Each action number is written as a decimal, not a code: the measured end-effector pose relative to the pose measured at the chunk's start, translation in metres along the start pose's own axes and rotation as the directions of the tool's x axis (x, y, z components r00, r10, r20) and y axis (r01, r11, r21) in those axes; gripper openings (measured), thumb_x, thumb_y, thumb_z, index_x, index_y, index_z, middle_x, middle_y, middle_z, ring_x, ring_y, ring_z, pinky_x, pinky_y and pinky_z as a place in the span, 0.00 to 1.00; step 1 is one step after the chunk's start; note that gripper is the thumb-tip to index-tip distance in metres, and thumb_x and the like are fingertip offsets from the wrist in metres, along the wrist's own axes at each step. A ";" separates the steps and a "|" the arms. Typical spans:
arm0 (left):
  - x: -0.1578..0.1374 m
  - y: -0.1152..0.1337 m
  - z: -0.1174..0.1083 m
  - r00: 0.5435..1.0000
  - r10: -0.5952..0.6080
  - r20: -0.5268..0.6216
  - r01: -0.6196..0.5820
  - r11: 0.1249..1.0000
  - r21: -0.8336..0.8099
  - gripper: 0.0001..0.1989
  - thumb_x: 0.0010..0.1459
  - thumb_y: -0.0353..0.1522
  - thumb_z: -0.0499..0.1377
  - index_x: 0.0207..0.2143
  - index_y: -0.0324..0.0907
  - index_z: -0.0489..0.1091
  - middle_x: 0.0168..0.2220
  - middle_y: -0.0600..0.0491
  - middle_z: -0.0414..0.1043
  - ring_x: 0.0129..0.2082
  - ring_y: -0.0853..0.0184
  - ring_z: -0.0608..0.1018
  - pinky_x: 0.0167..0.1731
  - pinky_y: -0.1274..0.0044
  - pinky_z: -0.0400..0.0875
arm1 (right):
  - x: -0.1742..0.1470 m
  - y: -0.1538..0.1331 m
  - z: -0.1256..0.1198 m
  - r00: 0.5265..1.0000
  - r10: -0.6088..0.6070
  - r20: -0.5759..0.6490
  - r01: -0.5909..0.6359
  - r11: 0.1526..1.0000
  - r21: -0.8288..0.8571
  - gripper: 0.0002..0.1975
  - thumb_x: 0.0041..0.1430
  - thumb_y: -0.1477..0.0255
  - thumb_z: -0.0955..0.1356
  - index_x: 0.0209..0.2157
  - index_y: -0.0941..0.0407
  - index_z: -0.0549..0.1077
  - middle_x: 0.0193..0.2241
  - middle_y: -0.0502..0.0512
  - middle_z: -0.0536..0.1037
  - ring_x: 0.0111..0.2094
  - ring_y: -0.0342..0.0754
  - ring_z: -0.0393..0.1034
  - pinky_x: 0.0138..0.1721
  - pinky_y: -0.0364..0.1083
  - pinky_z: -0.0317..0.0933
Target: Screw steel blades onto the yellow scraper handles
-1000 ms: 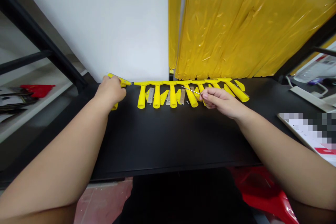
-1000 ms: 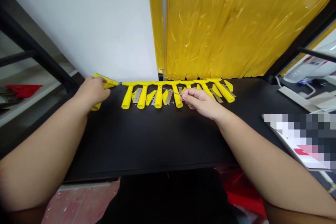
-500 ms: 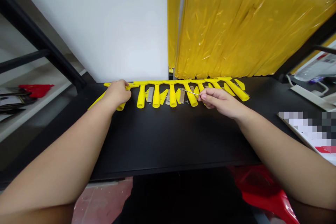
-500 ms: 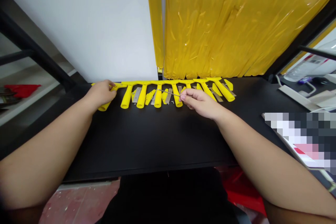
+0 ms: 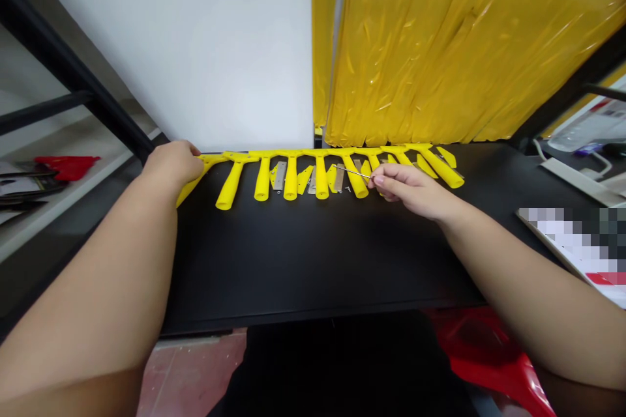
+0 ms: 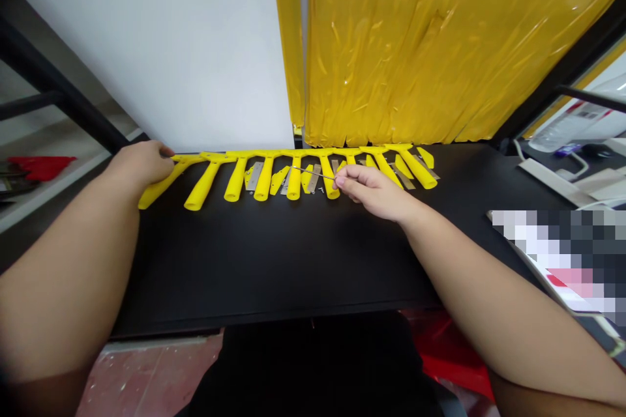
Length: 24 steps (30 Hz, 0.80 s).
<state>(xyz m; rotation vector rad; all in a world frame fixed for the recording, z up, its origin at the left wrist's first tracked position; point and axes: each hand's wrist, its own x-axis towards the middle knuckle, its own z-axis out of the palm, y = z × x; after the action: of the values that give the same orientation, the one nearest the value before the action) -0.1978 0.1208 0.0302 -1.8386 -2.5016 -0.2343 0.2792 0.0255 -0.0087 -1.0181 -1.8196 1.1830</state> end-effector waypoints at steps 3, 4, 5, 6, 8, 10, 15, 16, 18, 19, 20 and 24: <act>0.000 -0.001 -0.001 0.998 -0.017 0.057 0.014 0.998 0.059 0.27 0.52 0.38 0.72 0.52 0.35 0.76 0.46 0.42 0.80 0.46 0.51 0.78 0.51 0.60 0.76 | 0.000 -0.001 0.000 1.000 -0.010 0.004 0.010 1.000 0.000 0.27 0.64 0.44 0.72 0.35 0.55 0.74 0.25 0.47 0.66 0.25 0.42 0.55 0.28 0.45 0.50; -0.001 0.000 -0.003 0.998 -0.015 0.067 0.010 0.998 0.067 0.28 0.52 0.39 0.72 0.52 0.35 0.76 0.47 0.41 0.80 0.46 0.50 0.78 0.51 0.60 0.76 | 0.000 -0.002 0.000 1.000 -0.014 0.003 0.014 1.000 -0.002 0.27 0.64 0.44 0.72 0.34 0.55 0.74 0.25 0.46 0.66 0.25 0.42 0.54 0.28 0.45 0.50; -0.003 0.001 -0.005 0.998 -0.009 0.067 0.004 0.997 0.071 0.28 0.53 0.40 0.71 0.53 0.35 0.76 0.49 0.40 0.80 0.47 0.50 0.78 0.51 0.61 0.76 | 0.000 -0.002 -0.001 1.000 -0.016 0.001 0.016 1.000 -0.005 0.27 0.64 0.44 0.72 0.34 0.55 0.74 0.25 0.46 0.66 0.25 0.42 0.54 0.28 0.45 0.50; -0.005 0.004 -0.007 0.998 0.000 0.060 -0.004 0.997 0.071 0.27 0.55 0.40 0.70 0.53 0.34 0.76 0.51 0.39 0.80 0.48 0.49 0.79 0.51 0.61 0.76 | 0.000 -0.002 -0.001 1.000 -0.016 -0.001 0.016 1.000 -0.009 0.27 0.65 0.44 0.72 0.34 0.55 0.74 0.25 0.46 0.66 0.25 0.42 0.54 0.28 0.45 0.50; -0.009 0.011 -0.009 0.999 0.029 0.040 -0.031 0.998 0.057 0.25 0.61 0.43 0.64 0.54 0.36 0.76 0.55 0.39 0.79 0.53 0.48 0.78 0.53 0.63 0.75 | 0.000 -0.001 -0.001 1.000 -0.019 -0.005 0.019 1.000 -0.018 0.26 0.66 0.45 0.72 0.34 0.55 0.74 0.25 0.47 0.66 0.25 0.42 0.54 0.28 0.45 0.49; -0.013 0.019 -0.007 0.997 0.060 0.046 -0.062 0.997 0.040 0.24 0.65 0.47 0.59 0.53 0.38 0.77 0.55 0.40 0.80 0.54 0.47 0.79 0.53 0.64 0.74 | 0.000 -0.001 -0.001 1.000 -0.021 -0.005 0.021 0.999 -0.030 0.25 0.67 0.46 0.71 0.35 0.55 0.74 0.25 0.47 0.66 0.25 0.42 0.54 0.28 0.45 0.50; -0.018 0.037 0.012 0.986 0.119 0.113 -0.124 0.992 0.033 0.29 0.55 0.53 0.67 0.51 0.43 0.78 0.52 0.39 0.82 0.52 0.44 0.82 0.49 0.64 0.75 | 0.000 -0.001 -0.001 1.000 -0.007 -0.002 0.007 0.998 -0.057 0.25 0.67 0.46 0.71 0.35 0.55 0.74 0.25 0.47 0.67 0.25 0.43 0.55 0.28 0.46 0.51; -0.018 0.038 0.014 0.984 0.127 0.122 -0.132 0.991 0.033 0.29 0.55 0.52 0.67 0.52 0.43 0.78 0.53 0.39 0.81 0.52 0.44 0.82 0.49 0.64 0.75 | 0.000 -0.001 -0.001 1.000 -0.004 -0.002 0.004 0.998 -0.063 0.25 0.67 0.46 0.71 0.35 0.55 0.74 0.25 0.47 0.67 0.26 0.43 0.55 0.29 0.46 0.51; -0.016 0.035 0.013 0.986 0.116 0.119 -0.122 0.991 0.048 0.28 0.58 0.52 0.64 0.52 0.43 0.78 0.53 0.39 0.81 0.52 0.45 0.82 0.49 0.64 0.75 | 0.000 0.000 -0.001 1.000 -0.004 -0.003 0.004 0.997 -0.072 0.24 0.67 0.46 0.71 0.35 0.55 0.74 0.26 0.48 0.66 0.26 0.43 0.55 0.29 0.46 0.52; -0.014 0.032 0.011 0.989 0.101 0.107 -0.108 0.992 0.061 0.27 0.61 0.52 0.62 0.52 0.43 0.78 0.53 0.39 0.81 0.53 0.45 0.81 0.49 0.64 0.75 | 0.000 0.000 -0.001 1.000 -0.007 -0.005 0.006 0.997 -0.074 0.24 0.67 0.46 0.71 0.35 0.55 0.74 0.26 0.48 0.66 0.26 0.43 0.55 0.29 0.46 0.52; -0.012 0.027 0.007 0.993 0.078 0.084 -0.084 0.993 0.077 0.26 0.63 0.51 0.61 0.52 0.42 0.77 0.54 0.40 0.81 0.53 0.45 0.81 0.49 0.64 0.75 | 0.000 0.000 -0.001 1.000 -0.010 -0.005 0.010 0.997 -0.077 0.25 0.67 0.46 0.71 0.35 0.55 0.74 0.26 0.48 0.67 0.26 0.43 0.55 0.29 0.46 0.52; 0.002 0.003 -0.003 0.996 0.008 0.094 -0.020 0.991 0.132 0.24 0.59 0.45 0.67 0.49 0.35 0.78 0.50 0.37 0.82 0.49 0.45 0.81 0.46 0.65 0.75 | -0.001 0.000 -0.002 1.000 -0.007 -0.002 0.007 0.996 -0.086 0.25 0.67 0.45 0.71 0.35 0.55 0.74 0.26 0.48 0.67 0.26 0.43 0.55 0.29 0.46 0.51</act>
<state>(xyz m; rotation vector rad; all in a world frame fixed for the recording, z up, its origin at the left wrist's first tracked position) -0.1954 0.1231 0.0333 -1.8554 -2.4950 0.0187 0.2816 0.0255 -0.0076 -1.0597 -1.8850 1.1067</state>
